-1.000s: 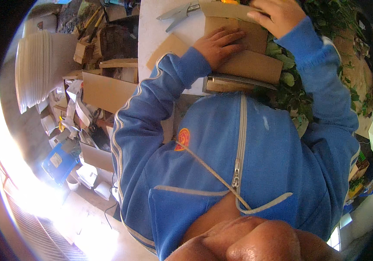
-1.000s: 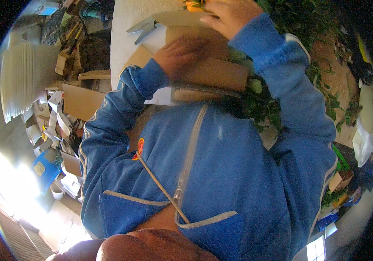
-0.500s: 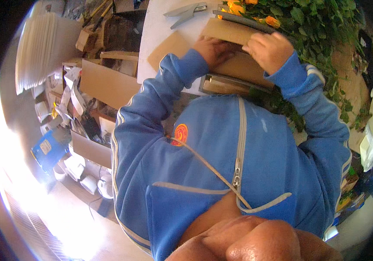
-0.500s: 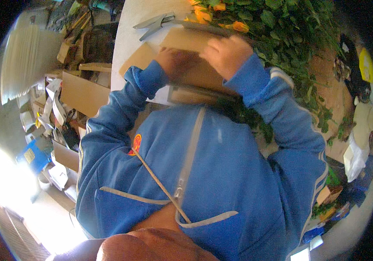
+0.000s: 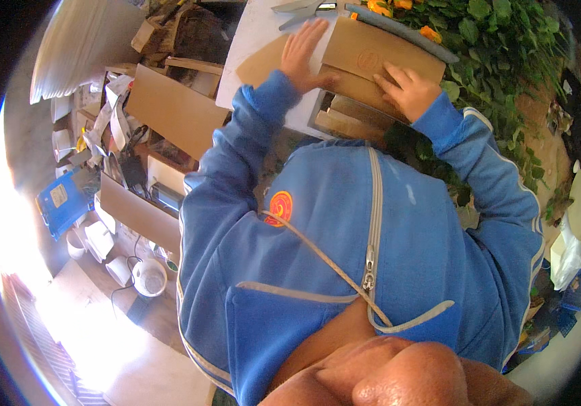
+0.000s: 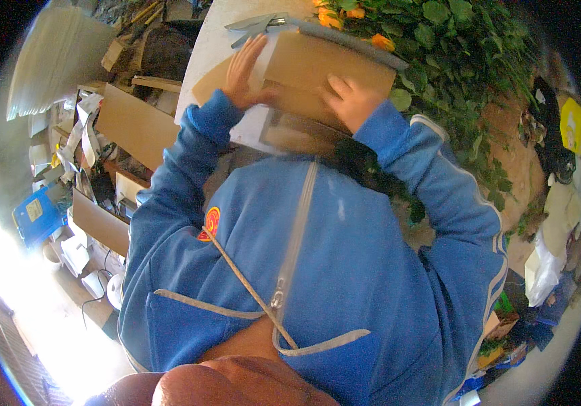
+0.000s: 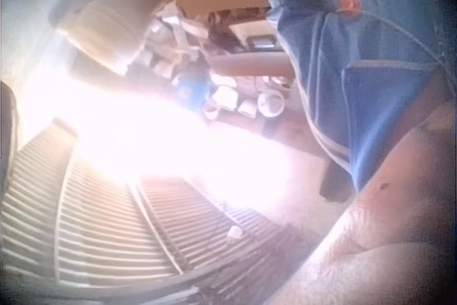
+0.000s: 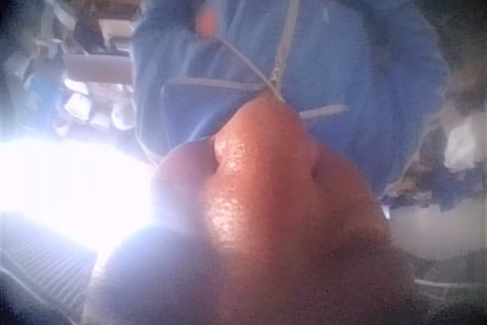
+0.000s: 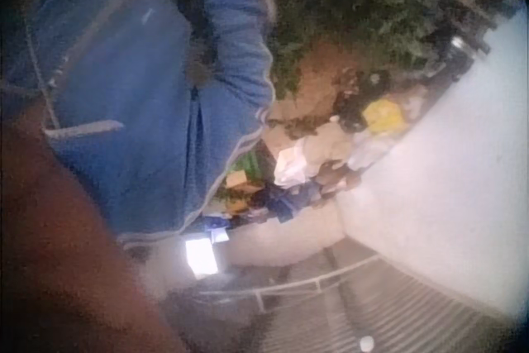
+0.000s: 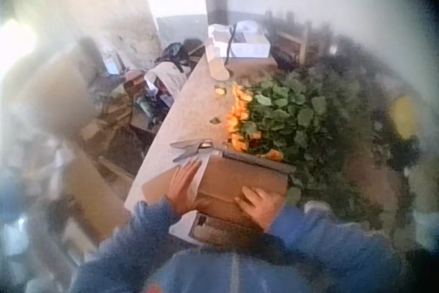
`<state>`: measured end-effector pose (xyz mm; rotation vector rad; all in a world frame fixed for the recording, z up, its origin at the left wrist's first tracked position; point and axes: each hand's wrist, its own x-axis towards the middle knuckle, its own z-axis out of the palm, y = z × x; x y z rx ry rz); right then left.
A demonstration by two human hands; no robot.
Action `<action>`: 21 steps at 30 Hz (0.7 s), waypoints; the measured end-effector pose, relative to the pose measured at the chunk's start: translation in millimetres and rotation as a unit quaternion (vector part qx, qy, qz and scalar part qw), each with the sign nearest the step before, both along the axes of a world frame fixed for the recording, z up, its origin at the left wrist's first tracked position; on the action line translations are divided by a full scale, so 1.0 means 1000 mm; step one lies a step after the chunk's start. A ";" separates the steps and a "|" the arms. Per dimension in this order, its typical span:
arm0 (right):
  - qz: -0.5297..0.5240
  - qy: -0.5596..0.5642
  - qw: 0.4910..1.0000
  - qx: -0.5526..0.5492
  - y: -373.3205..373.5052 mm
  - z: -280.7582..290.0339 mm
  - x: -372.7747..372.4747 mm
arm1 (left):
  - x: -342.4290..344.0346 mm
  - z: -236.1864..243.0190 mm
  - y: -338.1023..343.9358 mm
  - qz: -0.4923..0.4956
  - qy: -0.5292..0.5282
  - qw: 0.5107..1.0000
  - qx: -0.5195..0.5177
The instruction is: The person arranges yellow roses and green leaves into a cardboard box, adjusting the placement of stems and foliage. The person then closes the box flaps and secures them with a stapler.
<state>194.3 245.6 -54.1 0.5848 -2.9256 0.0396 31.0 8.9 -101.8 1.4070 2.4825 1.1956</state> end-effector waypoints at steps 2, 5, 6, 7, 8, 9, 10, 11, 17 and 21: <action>-0.006 -0.024 1.000 -0.002 0.003 -0.009 0.000 | -0.007 0.010 0.014 -0.070 0.076 0.994 -0.036; 0.011 -0.032 0.998 -0.045 0.009 -0.012 -0.005 | -0.012 0.013 0.047 -0.186 0.189 0.959 -0.104; 0.033 -0.010 0.997 -0.069 0.011 -0.010 -0.008 | -0.013 0.010 0.051 -0.203 0.213 0.948 -0.119; 0.033 -0.017 0.996 -0.079 0.016 -0.002 -0.008 | -0.012 0.008 0.055 -0.217 0.236 0.935 -0.152; -0.021 -0.014 0.983 -0.182 0.021 0.007 -0.007 | -0.013 0.005 0.058 -0.238 0.252 0.914 -0.209; -0.094 -0.034 0.958 -0.269 0.028 0.020 -0.005 | -0.012 0.004 0.059 -0.238 0.259 0.908 -0.225; -0.164 -0.056 0.919 -0.353 0.036 0.036 0.000 | -0.012 0.002 0.058 -0.245 0.257 0.921 -0.159; -0.232 -0.059 0.894 -0.379 0.047 0.054 0.007 | -0.011 0.001 0.057 -0.253 0.251 0.925 -0.133; -0.295 0.122 0.888 -0.332 0.048 0.103 -0.033 | -0.013 -0.006 0.055 -0.269 0.237 0.928 -0.103; -0.222 0.029 0.952 -0.208 -0.001 0.065 -0.139 | -0.007 -0.012 0.060 -0.271 0.203 0.938 -0.074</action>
